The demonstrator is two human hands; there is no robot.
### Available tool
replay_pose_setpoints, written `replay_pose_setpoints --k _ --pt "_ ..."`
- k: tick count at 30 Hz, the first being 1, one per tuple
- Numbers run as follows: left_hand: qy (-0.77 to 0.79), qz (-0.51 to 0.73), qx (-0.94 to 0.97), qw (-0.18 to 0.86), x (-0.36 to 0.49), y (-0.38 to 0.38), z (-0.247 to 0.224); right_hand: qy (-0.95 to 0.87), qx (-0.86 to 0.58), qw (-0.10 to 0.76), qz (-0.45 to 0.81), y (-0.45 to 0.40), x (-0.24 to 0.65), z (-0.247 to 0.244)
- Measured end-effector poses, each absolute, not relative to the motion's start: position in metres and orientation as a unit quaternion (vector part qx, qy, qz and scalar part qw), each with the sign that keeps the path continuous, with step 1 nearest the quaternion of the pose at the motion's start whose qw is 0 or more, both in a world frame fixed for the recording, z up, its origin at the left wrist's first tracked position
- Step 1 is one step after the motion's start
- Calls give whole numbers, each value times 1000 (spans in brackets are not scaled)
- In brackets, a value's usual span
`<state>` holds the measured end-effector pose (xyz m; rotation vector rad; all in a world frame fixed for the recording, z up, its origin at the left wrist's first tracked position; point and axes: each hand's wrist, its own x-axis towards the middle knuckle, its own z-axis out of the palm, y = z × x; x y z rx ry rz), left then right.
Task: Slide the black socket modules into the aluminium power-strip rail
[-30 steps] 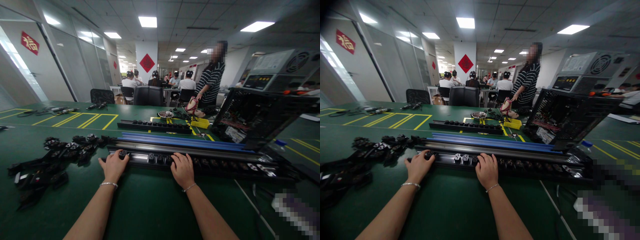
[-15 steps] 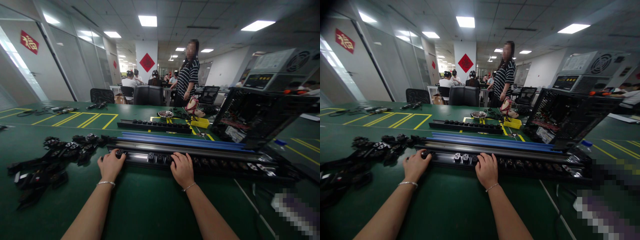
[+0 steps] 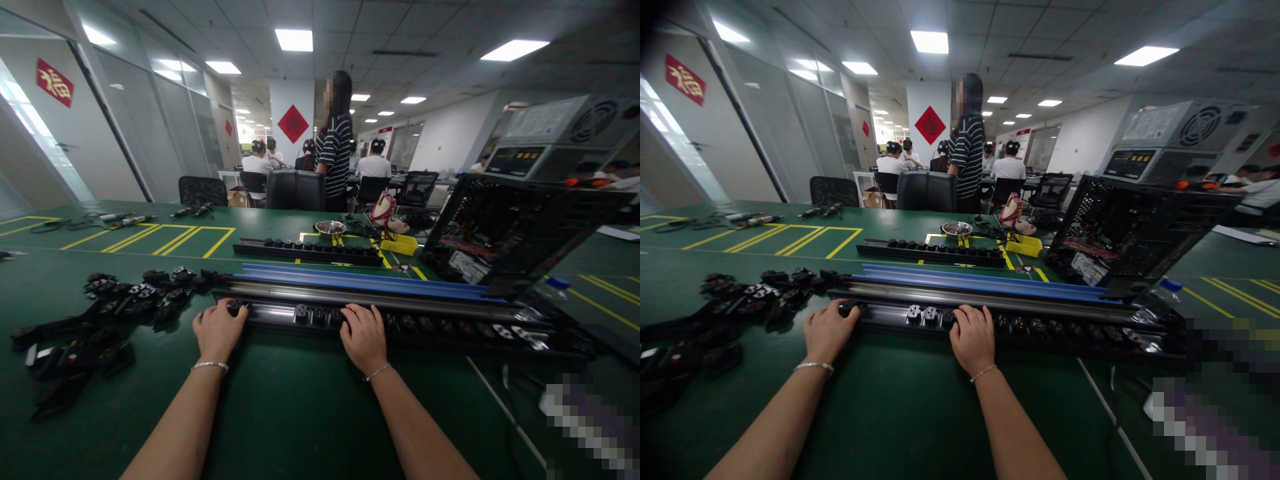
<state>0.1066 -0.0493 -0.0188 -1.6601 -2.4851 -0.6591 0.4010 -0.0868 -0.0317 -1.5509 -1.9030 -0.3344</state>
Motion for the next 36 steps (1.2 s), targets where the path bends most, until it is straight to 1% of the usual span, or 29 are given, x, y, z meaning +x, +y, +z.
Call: replay_pose_setpoints --k 16,25,36 --pt "-825 -218 -521 30 98 -47 -19 -722 -584 353 -112 -86 401 -32" --pt "-830 -226 -510 30 96 -47 -17 -720 -594 337 -122 -87 400 -31" --pt "-835 -262 -483 13 89 -44 -24 -718 -593 348 -109 -87 400 -31"
